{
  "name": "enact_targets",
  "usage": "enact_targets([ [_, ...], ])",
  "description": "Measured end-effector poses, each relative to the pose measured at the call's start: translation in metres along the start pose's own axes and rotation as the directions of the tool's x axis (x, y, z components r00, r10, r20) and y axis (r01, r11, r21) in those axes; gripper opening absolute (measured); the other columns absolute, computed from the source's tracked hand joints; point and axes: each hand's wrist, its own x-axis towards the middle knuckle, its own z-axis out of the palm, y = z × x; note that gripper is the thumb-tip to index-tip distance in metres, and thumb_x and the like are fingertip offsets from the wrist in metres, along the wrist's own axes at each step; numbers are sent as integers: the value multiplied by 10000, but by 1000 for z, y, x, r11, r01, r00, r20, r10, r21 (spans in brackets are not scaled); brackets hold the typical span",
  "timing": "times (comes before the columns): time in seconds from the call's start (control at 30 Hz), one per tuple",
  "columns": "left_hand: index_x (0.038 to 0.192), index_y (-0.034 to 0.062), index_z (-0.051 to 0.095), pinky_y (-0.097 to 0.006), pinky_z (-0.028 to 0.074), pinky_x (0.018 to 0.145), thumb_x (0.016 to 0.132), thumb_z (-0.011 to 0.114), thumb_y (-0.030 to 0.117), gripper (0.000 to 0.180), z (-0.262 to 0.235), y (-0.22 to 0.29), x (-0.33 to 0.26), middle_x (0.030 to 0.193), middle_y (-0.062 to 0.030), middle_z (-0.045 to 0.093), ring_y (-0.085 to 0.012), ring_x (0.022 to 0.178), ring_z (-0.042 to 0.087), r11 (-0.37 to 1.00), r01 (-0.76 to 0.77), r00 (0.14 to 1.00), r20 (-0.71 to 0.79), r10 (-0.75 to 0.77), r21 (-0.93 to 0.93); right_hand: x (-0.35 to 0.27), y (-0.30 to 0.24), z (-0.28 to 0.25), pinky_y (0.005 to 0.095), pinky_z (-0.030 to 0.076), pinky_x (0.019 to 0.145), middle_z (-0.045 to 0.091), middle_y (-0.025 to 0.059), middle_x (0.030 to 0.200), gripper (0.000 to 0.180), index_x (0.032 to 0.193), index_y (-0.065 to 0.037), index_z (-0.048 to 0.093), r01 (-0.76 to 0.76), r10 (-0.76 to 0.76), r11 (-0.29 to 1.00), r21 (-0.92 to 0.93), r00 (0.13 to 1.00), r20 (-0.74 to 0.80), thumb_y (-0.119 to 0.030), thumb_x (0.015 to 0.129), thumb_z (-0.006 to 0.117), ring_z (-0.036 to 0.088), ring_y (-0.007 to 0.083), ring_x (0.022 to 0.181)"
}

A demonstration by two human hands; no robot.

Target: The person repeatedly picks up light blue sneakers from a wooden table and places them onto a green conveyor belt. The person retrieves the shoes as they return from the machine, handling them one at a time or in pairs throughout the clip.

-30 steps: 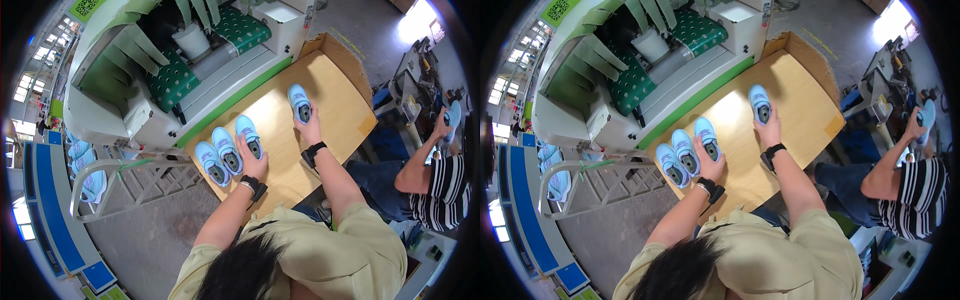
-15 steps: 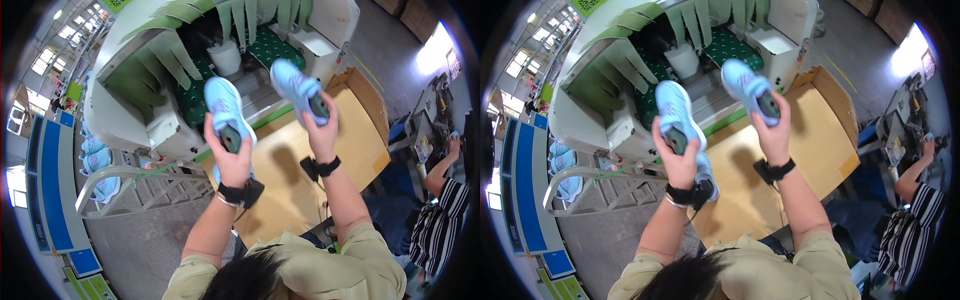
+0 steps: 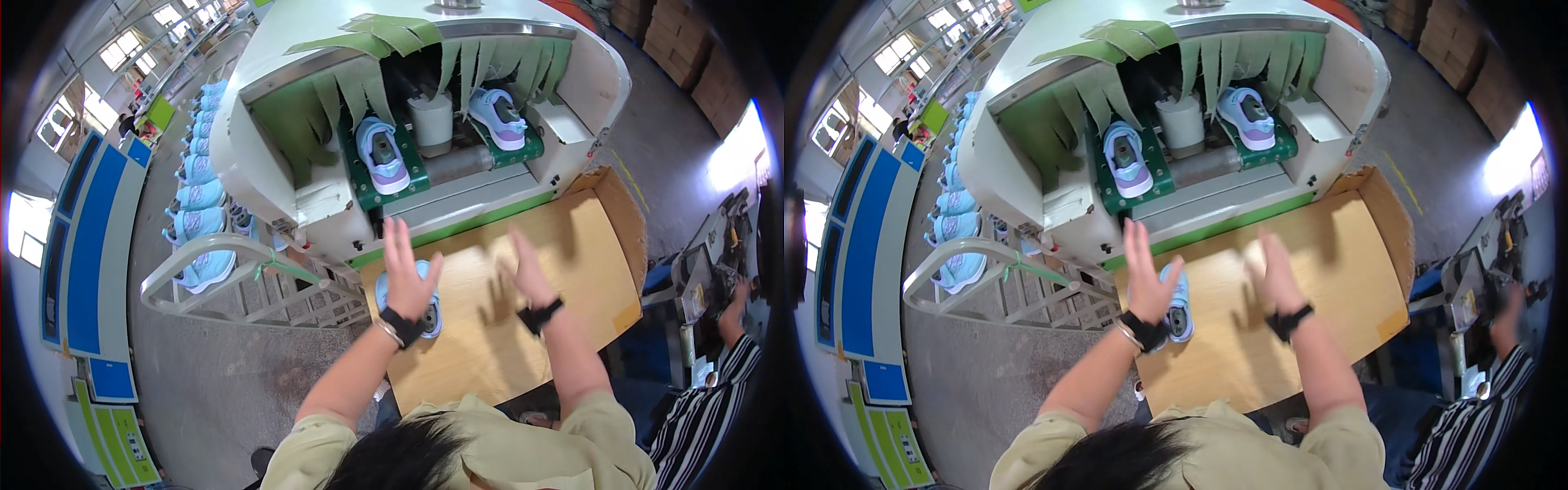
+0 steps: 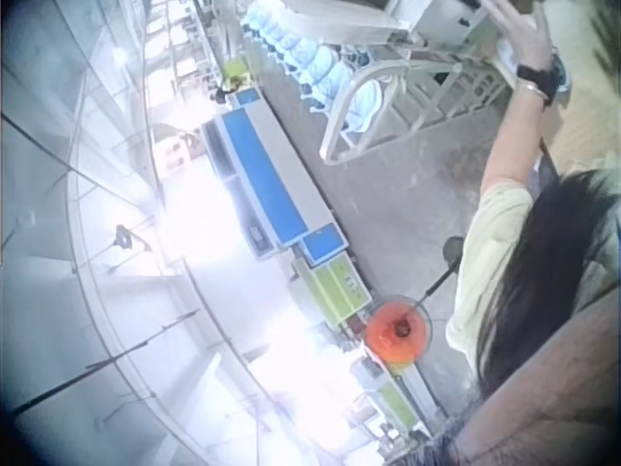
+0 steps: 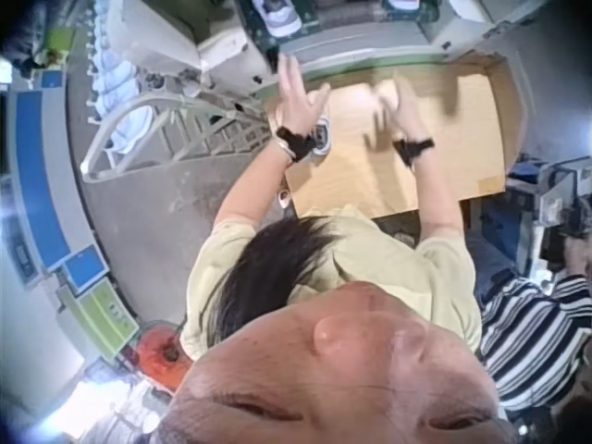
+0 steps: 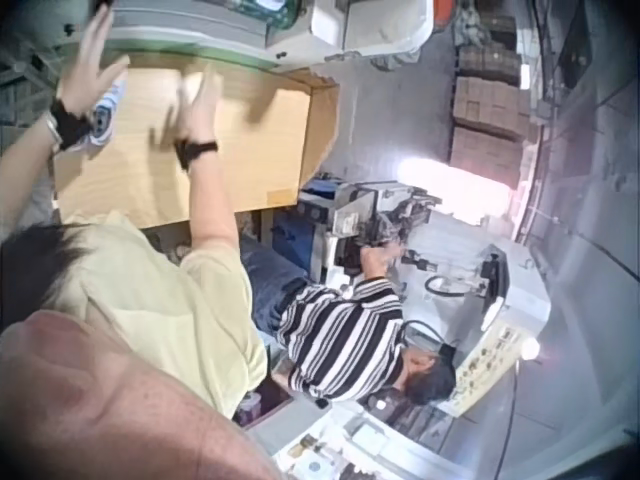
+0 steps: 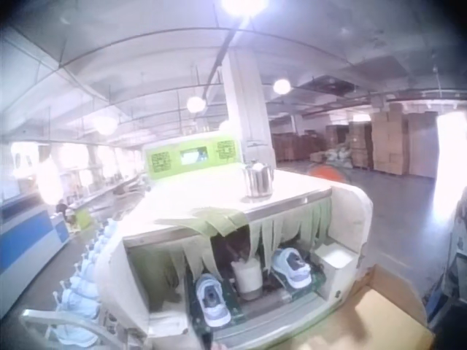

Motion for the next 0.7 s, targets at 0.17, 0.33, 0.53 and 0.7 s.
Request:
enact_targets([
  [0.17,1599,90,216,-597,148,1207,856,719,366,939,27,-12,-109,1598,-281,239,-446,1448,315,830,-21,815,491,-309,558,-209,3,54,745,132,1143,109,211,1676,1166,1608,-249,218,97,170,915,-392,787,592,-579,677,837,87,518,1518],
  [0.33,1573,113,280,-596,171,1198,814,730,374,920,39,-29,-120,1551,-287,309,-423,1392,397,843,-25,882,408,-234,538,-218,-4,51,704,106,1174,91,158,1691,1158,1615,-267,198,37,216,921,-387,779,588,-529,694,849,50,460,1541],
  [0.53,1558,106,302,-598,177,1199,805,734,384,912,44,-32,-124,1540,-281,332,-400,1404,406,844,-53,902,389,-189,534,-216,-7,49,694,75,1181,60,160,1694,1168,1620,-261,187,-4,231,932,-363,778,584,-479,691,862,17,467,1539],
  [0.7,1563,117,290,-595,181,1199,799,743,378,926,43,-34,-123,1544,-277,330,-407,1395,421,840,-60,901,391,-187,539,-217,-10,50,676,102,1195,82,102,1701,1167,1607,-282,232,-32,237,930,-366,813,532,-450,657,889,33,405,1556],
])
